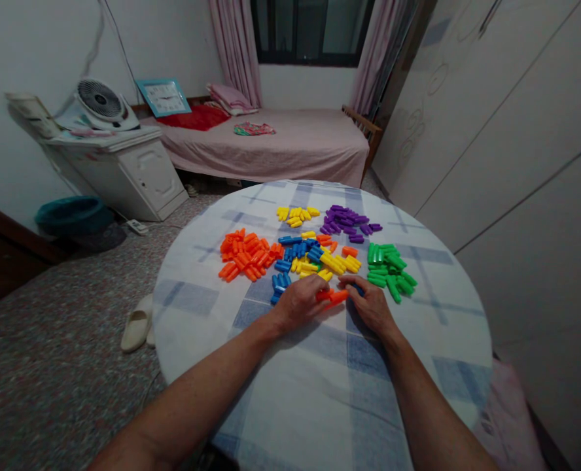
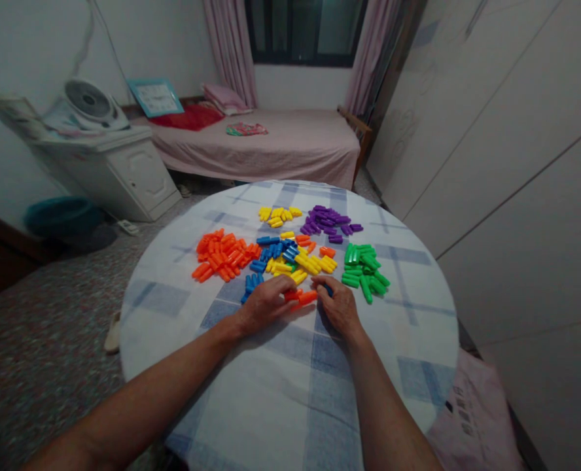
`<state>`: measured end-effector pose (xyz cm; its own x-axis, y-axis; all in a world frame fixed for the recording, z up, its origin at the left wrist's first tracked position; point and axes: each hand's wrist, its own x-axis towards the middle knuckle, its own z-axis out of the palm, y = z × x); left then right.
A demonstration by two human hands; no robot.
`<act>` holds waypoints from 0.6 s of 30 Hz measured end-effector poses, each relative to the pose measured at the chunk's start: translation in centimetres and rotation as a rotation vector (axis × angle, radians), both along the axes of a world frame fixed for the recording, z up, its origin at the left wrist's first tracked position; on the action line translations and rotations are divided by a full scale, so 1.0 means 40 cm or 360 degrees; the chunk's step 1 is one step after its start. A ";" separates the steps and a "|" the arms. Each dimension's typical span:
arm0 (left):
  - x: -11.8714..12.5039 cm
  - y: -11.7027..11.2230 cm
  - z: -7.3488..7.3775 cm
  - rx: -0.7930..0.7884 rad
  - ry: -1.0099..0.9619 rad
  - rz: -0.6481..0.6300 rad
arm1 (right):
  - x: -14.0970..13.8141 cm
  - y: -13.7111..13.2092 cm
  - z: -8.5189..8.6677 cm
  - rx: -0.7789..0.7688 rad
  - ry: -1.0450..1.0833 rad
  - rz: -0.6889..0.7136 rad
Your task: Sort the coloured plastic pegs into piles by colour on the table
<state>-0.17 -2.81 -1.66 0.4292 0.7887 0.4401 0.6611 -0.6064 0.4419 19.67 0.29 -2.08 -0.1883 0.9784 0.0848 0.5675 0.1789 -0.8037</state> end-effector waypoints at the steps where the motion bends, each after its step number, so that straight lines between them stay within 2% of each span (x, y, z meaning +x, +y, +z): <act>1: -0.015 0.006 0.005 0.0011 -0.0108 0.0085 | 0.000 0.000 0.000 0.0002 -0.0003 -0.0006; 5: -0.092 0.038 0.034 0.0159 -0.0392 0.0459 | -0.001 -0.002 0.004 -0.0036 -0.0022 -0.0013; 7: -0.138 0.057 0.048 0.0276 -0.0452 0.0780 | -0.001 -0.002 0.005 -0.0034 -0.0034 -0.0017; 10: -0.200 0.078 0.061 0.0413 -0.0320 0.1249 | -0.002 -0.001 0.006 -0.0036 -0.0046 -0.0018; 12: -0.224 0.085 0.060 0.0362 -0.0165 0.1401 | -0.003 -0.001 0.007 -0.0042 -0.0049 -0.0017; 14: -0.230 0.088 0.053 0.0264 0.0020 0.1322 | -0.003 -0.002 0.009 -0.0046 -0.0051 -0.0020; 18: -0.208 0.100 0.030 0.0078 0.0402 0.0899 | -0.005 -0.005 0.014 -0.0054 -0.0060 -0.0032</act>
